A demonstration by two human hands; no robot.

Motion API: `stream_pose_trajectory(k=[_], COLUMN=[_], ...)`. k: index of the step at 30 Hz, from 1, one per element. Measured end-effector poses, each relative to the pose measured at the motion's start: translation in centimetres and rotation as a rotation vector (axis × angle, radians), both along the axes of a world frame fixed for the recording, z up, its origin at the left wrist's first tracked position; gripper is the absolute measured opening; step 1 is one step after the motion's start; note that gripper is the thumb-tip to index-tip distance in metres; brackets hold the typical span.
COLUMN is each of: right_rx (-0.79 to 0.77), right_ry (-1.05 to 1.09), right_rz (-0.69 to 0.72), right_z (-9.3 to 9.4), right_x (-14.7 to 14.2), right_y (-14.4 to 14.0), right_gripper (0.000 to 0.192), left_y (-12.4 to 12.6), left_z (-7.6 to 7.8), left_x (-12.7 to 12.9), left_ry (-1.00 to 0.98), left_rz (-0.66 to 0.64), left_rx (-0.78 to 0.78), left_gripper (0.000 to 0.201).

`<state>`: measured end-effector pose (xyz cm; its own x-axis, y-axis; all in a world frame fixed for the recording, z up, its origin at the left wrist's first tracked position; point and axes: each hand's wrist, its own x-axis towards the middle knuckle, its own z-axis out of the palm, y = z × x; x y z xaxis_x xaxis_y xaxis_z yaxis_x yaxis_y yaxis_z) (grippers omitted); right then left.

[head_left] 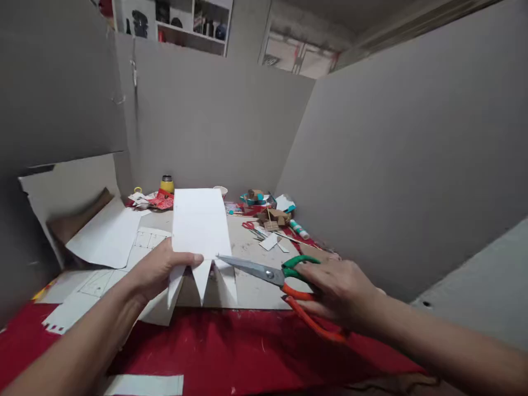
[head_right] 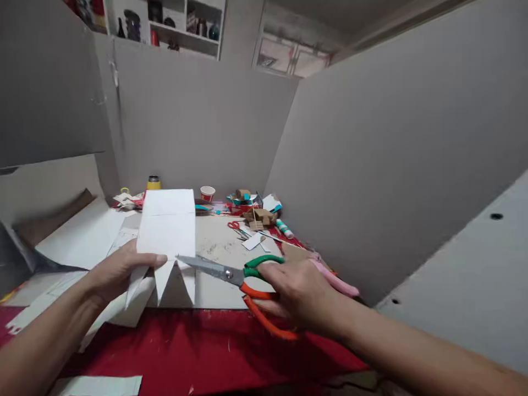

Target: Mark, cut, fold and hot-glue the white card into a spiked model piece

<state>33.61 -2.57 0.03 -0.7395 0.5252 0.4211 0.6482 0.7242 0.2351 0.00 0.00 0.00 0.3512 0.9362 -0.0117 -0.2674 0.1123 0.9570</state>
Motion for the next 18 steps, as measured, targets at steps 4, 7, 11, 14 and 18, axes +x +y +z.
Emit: stream_pose_trajectory(k=[4, 7, 11, 14, 18], right_rx=[-0.105, -0.208, -0.35, -0.403, -0.429], right_ry=[0.128, 0.149, 0.121, 0.108, 0.118], right_rz=[-0.135, -0.349, -0.52, -0.545, -0.526], right_z=[-0.7, -1.7, -3.1, -4.1, -5.2], right_x=[-0.9, -1.6, -2.7, -3.8, -5.0], right_y=[-0.2, 0.1, 1.0, 1.6, 2.5], right_gripper=[0.033, 0.039, 0.042, 0.039, 0.034], left_y=[0.8, 0.9, 0.9, 1.0, 1.1], left_z=[-0.4, -0.4, -0.5, -0.7, -0.9], left_x=[-0.1, -0.3, -0.3, -0.1, 0.0], left_ry=[-0.012, -0.023, -0.007, 0.021, 0.058], left_rz=[0.107, 0.185, 0.226, 0.248, 0.272], left_rx=[0.066, 0.127, 0.175, 0.194, 0.217], left_gripper=[0.027, 0.027, 0.028, 0.029, 0.033])
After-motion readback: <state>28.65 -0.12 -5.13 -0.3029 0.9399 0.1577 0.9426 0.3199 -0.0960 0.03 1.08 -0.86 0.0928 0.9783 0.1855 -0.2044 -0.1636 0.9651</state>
